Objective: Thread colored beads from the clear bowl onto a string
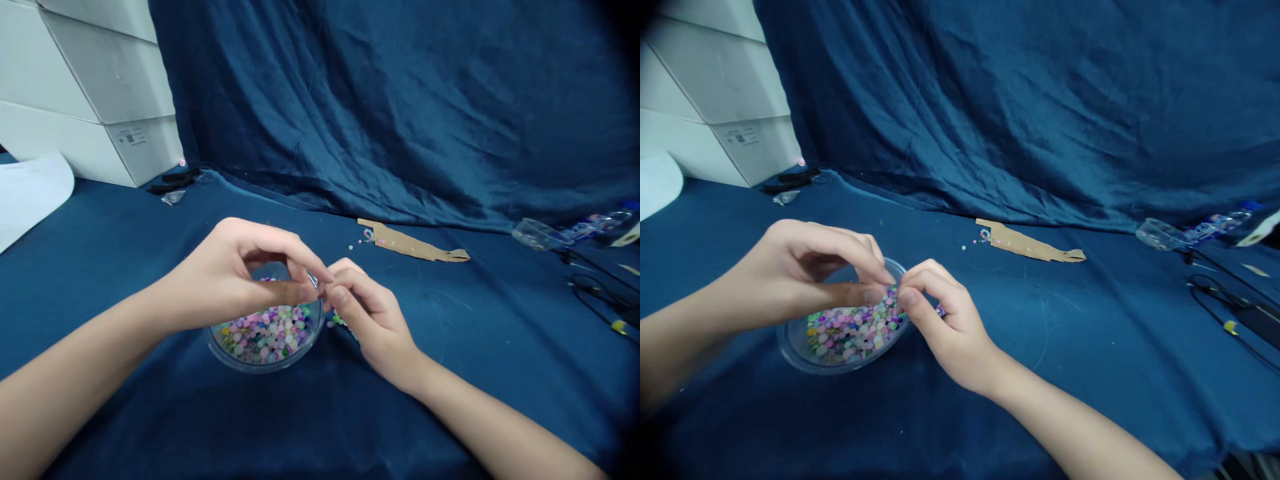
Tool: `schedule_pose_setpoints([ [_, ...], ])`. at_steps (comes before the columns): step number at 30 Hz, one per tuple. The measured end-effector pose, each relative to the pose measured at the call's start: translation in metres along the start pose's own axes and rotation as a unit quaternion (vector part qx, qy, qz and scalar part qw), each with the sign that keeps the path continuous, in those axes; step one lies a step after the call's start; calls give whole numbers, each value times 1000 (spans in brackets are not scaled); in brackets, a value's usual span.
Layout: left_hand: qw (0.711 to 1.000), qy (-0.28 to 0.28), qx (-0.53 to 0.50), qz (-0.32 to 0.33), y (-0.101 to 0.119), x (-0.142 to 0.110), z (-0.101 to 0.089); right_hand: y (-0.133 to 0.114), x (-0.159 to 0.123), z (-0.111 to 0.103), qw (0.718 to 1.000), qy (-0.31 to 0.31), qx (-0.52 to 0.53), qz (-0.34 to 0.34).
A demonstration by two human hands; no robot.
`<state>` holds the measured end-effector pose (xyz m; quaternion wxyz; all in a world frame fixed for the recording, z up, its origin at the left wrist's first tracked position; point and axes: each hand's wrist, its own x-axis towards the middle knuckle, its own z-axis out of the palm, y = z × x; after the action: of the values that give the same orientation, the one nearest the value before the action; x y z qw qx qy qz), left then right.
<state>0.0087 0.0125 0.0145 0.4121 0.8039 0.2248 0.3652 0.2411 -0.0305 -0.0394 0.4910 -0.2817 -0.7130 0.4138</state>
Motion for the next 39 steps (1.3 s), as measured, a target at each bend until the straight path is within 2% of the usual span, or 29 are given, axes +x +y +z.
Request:
schedule_pose_setpoints([
  [4, 982, -105, 152, -23, 0, 2, -9, 6, -3, 2, 990, 28, 119, 70],
  [8, 928, -199, 304, -85, -2, 1, -12, 6, -3, 0, 990, 70, 93, 82],
  [11, 898, -241, 338, -149, -8, -4, -12, 5, -2, -1, 989, 74, 84, 91],
  [14, 888, -260, 337, -173, -14, -8, -12, 6, -1, 0, 989, 73, 74, 103],
  [21, 888, -260, 339, -170, -21, -10, -10, 7, 0, 3, 989, 59, 56, 120],
  [24, 892, -268, 333, -150, -23, -9, -10, 8, -1, 3, 990, 56, 57, 119],
  [27, 909, -243, 317, -124, -24, -8, -11, 8, -2, 3, 990, 52, 60, 115],
  [33, 973, -168, 144, -65, -16, 0, -14, 6, -6, 1, 994, 14, 69, 89],
  [36, 988, -131, 44, -66, -13, 5, -14, 5, -9, 2, 994, -12, 81, 74],
  [39, 992, -97, -7, -79, -15, 6, -12, 4, -10, 3, 993, -21, 98, 68],
])
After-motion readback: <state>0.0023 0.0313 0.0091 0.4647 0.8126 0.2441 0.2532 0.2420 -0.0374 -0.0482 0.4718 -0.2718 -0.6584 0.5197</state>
